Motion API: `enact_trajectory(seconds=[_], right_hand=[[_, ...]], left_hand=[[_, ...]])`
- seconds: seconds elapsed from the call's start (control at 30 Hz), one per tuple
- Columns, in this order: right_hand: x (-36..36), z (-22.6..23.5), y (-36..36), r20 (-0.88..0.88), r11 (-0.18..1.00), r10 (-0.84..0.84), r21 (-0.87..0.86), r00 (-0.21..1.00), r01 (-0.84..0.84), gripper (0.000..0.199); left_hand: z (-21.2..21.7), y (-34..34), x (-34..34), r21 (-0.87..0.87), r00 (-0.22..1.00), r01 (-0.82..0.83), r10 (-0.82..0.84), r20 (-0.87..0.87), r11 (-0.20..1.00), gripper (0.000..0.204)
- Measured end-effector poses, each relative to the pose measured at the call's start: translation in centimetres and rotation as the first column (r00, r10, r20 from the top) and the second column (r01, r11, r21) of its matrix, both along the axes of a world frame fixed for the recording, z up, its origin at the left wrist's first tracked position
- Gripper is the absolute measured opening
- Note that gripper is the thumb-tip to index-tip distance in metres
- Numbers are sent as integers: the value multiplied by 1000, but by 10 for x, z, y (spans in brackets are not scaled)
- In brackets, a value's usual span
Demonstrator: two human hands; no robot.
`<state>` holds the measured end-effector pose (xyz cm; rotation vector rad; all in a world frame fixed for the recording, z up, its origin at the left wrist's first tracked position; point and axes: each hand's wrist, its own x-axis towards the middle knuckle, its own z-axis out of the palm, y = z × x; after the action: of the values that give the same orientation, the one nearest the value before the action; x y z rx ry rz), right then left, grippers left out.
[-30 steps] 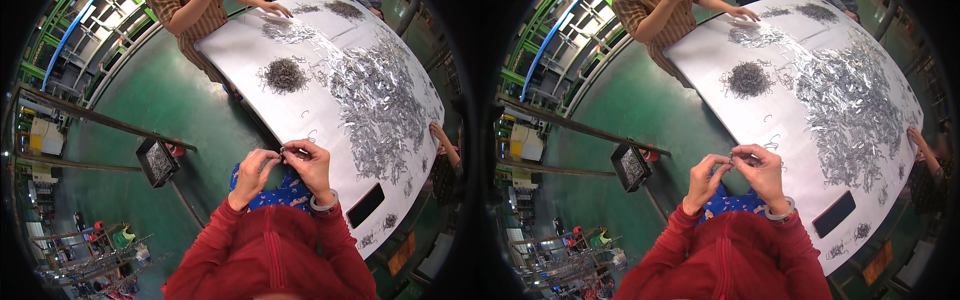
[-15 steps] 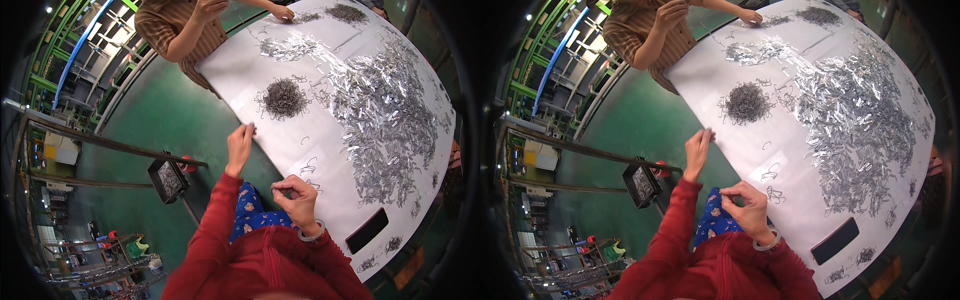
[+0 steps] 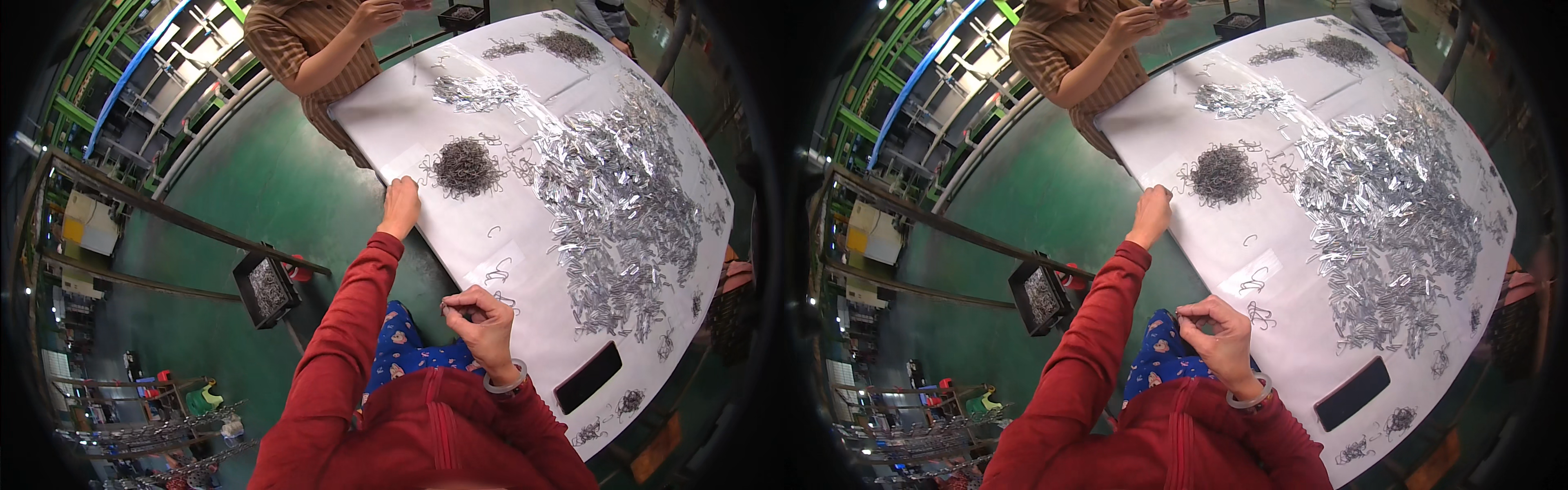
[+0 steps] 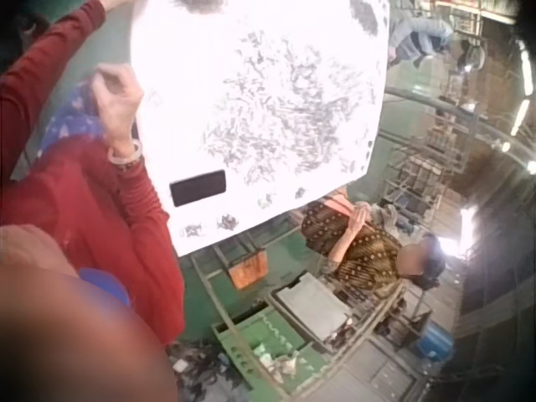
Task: The person sits at a white table and repeatedly picks up small metal hooks and flat metal pieces, then links them together by hand. They place the assembled chains onto a hanging rack above the table. Other workers are visible at the same table performing similar assembly.
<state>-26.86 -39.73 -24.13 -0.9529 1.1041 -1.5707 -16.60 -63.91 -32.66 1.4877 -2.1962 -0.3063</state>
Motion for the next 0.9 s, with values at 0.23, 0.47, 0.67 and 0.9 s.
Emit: enact_trajectory(seconds=[0.23, 0.47, 0.67, 0.9], right_hand=[[7, 5, 0, -282, 996, -89, -18, 955, 88, 15], [16, -2, -2, -44, 995, -92, 39, 995, 94, 16], [17, -1, -4, -139, 993, -118, 1, 983, 119, 18], [-4, -2, -5, -410, 977, -193, -167, 891, 135, 25]], left_hand=[[71, 93, 22, 109, 796, 257, -146, -587, 960, 12], [111, 185, 49, 68, 709, 384, -246, -661, 921, 8], [100, 191, 43, -7, 743, 289, -229, -628, 957, 7], [90, 200, 37, 153, 526, 271, -14, -850, 950, 6]])
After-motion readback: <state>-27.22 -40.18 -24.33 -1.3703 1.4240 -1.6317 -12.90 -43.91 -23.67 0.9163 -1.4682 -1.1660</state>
